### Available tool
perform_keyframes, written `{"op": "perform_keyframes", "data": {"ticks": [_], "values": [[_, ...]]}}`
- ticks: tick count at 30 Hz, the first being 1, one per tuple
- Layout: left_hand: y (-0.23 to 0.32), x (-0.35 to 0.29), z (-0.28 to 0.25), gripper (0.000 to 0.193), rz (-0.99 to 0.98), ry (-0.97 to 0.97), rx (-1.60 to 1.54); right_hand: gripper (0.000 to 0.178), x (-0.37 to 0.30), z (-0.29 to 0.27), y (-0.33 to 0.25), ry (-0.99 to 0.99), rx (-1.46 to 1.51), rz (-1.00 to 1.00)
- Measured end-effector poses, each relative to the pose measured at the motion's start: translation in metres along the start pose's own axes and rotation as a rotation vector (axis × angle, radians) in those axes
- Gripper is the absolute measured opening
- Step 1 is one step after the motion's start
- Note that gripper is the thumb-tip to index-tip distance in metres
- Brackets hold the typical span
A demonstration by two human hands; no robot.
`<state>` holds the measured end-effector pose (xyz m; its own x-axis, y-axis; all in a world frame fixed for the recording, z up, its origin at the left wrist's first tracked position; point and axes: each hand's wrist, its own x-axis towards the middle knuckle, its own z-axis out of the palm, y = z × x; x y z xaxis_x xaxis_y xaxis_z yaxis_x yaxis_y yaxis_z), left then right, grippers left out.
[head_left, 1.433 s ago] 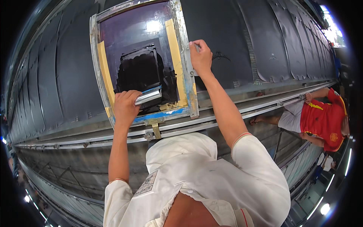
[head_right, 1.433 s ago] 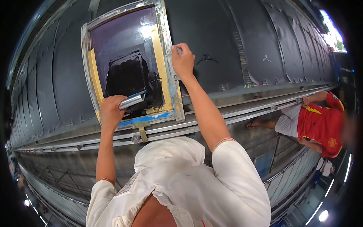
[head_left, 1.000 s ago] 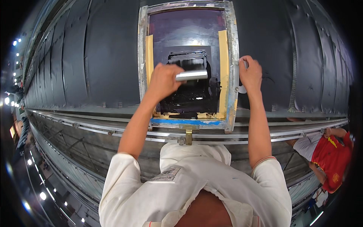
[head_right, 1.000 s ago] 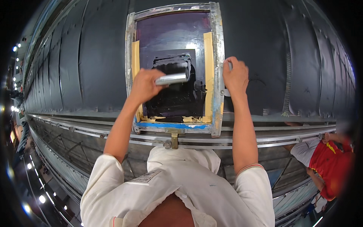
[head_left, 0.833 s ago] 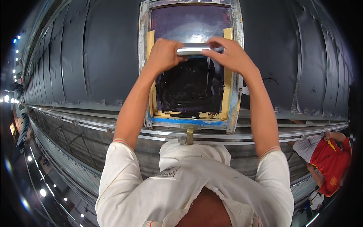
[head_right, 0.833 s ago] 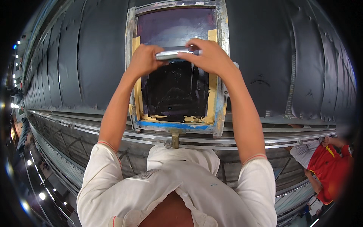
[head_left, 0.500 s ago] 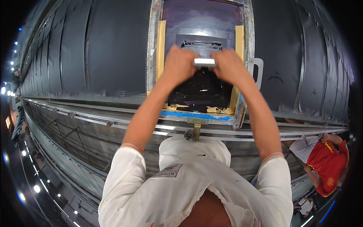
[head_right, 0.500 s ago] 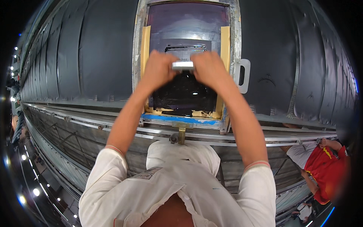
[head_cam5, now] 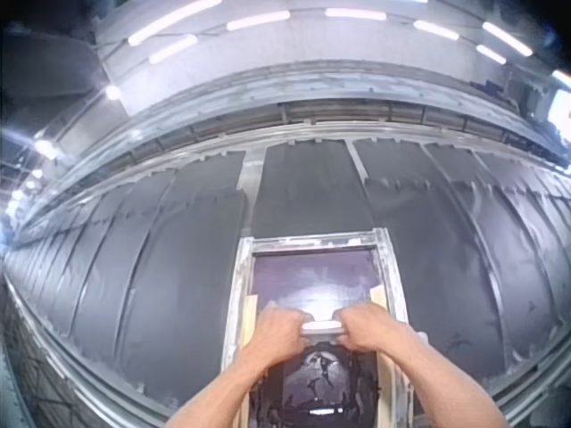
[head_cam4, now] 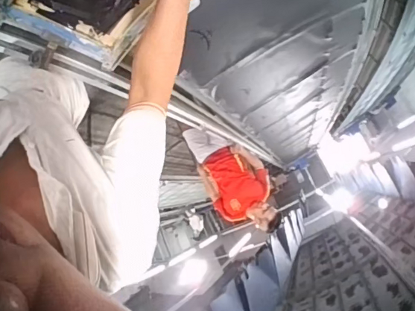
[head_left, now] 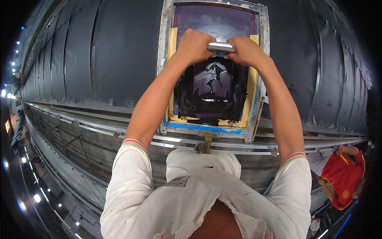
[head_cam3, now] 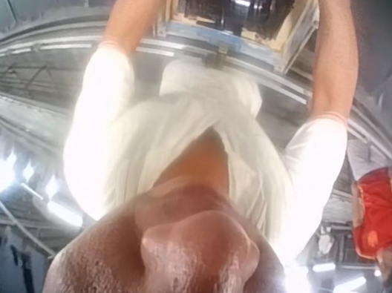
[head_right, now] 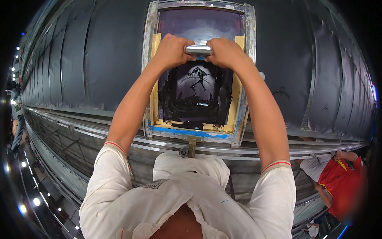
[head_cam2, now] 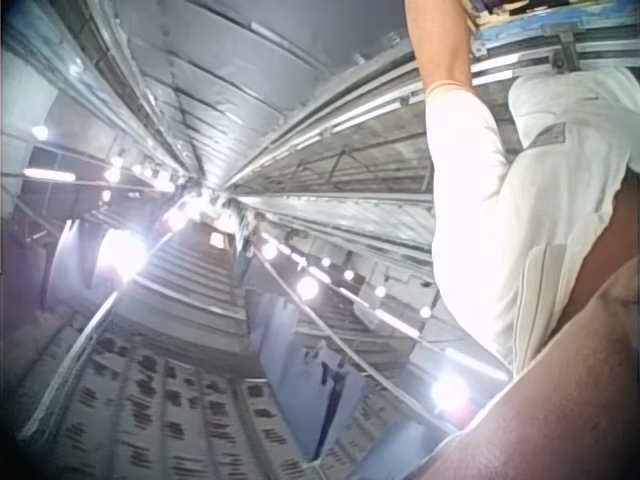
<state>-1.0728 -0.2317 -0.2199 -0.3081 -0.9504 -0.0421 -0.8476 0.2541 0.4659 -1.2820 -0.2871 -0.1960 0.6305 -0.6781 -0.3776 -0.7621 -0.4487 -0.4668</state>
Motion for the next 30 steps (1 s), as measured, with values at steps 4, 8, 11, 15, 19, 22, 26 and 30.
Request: {"op": "perform_keyframes", "data": {"ticks": [4, 8, 11, 15, 19, 22, 26, 30], "values": [[0.001, -0.005, 0.007, 0.025, -0.022, 0.029, -0.042, 0.025, 0.000, 0.005, -0.001, -0.019, 0.023, 0.025], [0.017, -0.052, 0.031, 0.016, 0.054, 0.123, -0.012, 0.019, -0.042, 0.044, -0.008, 0.091, -0.001, -0.059], [0.051, -0.121, 0.040, 0.016, 0.057, 0.112, -0.077, 0.025, -0.101, 0.080, -0.031, 0.107, -0.025, -0.158], [0.065, -0.154, 0.044, 0.033, 0.085, 0.168, -0.055, 0.048, -0.133, 0.077, -0.051, 0.020, 0.092, -0.070], [0.073, -0.167, 0.022, 0.038, 0.072, 0.184, -0.090, 0.056, -0.130, 0.052, -0.012, 0.543, 0.380, 0.225], [0.093, -0.197, 0.017, 0.041, 0.065, 0.109, -0.086, 0.038, -0.120, 0.062, 0.074, 0.877, 0.268, 0.513], [0.101, -0.227, 0.044, 0.042, 0.042, 0.077, -0.090, 0.037, -0.114, 0.071, 0.080, 0.765, 0.454, 0.707], [0.095, -0.208, 0.042, 0.042, 0.034, 0.078, -0.060, 0.036, -0.115, 0.072, 0.077, 0.794, 0.541, 0.747]]}}
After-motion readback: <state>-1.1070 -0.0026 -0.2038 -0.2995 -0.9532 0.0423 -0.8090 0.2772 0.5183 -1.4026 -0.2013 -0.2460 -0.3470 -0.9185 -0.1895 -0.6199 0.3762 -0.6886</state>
